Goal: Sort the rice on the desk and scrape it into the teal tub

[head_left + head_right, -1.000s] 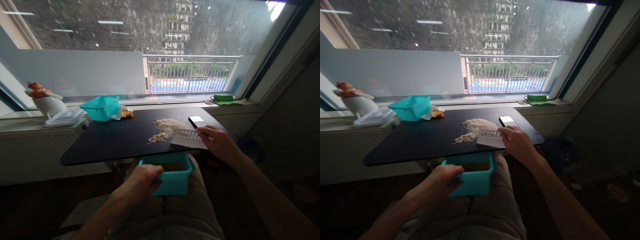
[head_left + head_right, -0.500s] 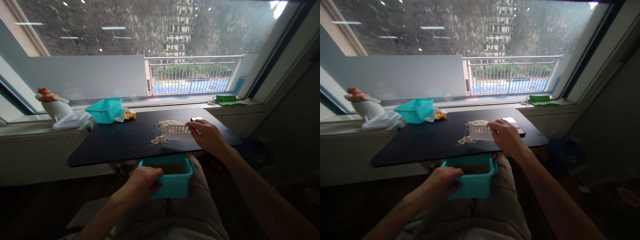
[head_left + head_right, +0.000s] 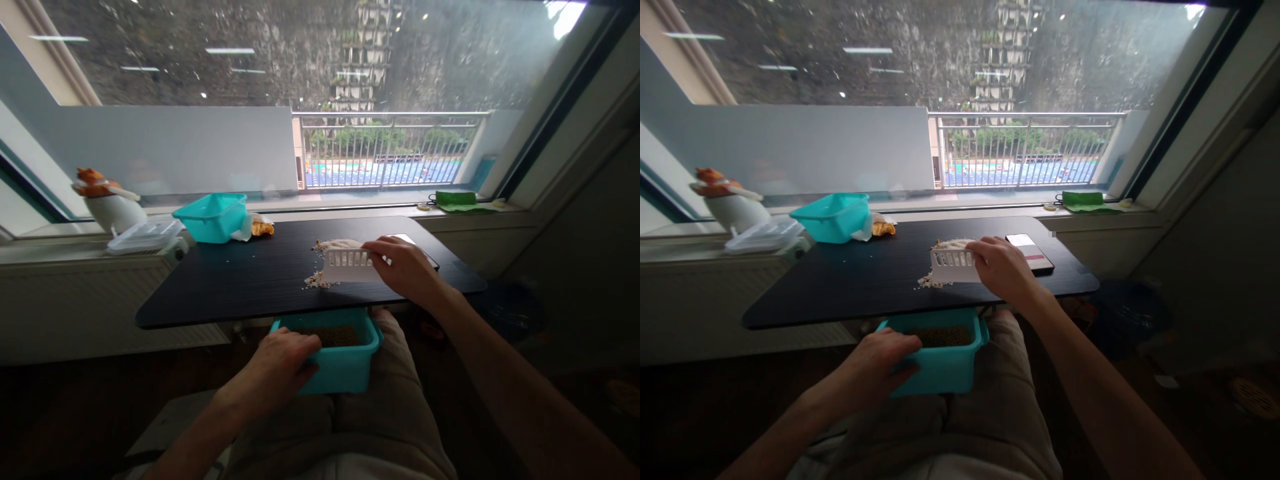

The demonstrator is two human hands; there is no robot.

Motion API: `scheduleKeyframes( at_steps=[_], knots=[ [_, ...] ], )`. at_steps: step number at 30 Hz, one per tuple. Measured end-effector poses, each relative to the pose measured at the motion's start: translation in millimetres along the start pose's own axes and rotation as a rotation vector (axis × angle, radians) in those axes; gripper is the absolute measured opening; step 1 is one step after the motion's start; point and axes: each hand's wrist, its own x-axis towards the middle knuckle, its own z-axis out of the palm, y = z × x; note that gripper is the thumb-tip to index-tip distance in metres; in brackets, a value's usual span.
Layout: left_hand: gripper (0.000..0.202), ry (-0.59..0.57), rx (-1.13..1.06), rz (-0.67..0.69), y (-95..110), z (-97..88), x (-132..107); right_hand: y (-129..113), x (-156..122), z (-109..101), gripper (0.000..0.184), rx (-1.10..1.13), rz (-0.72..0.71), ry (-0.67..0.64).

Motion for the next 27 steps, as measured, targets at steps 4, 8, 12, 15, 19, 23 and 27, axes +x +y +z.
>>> scheduleKeyframes(
  at_steps=[4, 8, 12, 15, 19, 23, 27],
  knots=[
    [0.010, -0.006, 0.012, -0.003, 0, -0.3, 1, 1, -4, -5, 0.029, 0.015, 0.008, 0.012],
    [0.010, -0.005, 0.015, -0.001, 0, -0.7, 0, 2, -7, -7, 0.029, 0.020, 0.020, 0.015],
    [0.010, -0.005, 0.016, -0.001, 0, -0.9, 0, 5, -8, -6, 0.029, 0.019, 0.038, 0.017],
    [0.010, -0.003, 0.016, -0.006, 0, -1.3, 0, 7, -9, -4, 0.029, 0.022, 0.044, 0.006],
    [0.010, -0.006, 0.016, -0.005, 1, -1.4, 1, 9, -10, -4, 0.028, 0.039, 0.054, -0.001],
    [0.010, -0.008, 0.020, -0.005, 1, -0.6, 1, 9, -12, -8, 0.028, 0.054, 0.065, 0.007],
    [0.010, -0.012, 0.021, -0.008, 1, -0.3, 1, 8, -13, -10, 0.027, 0.052, 0.059, -0.021]
  ],
)
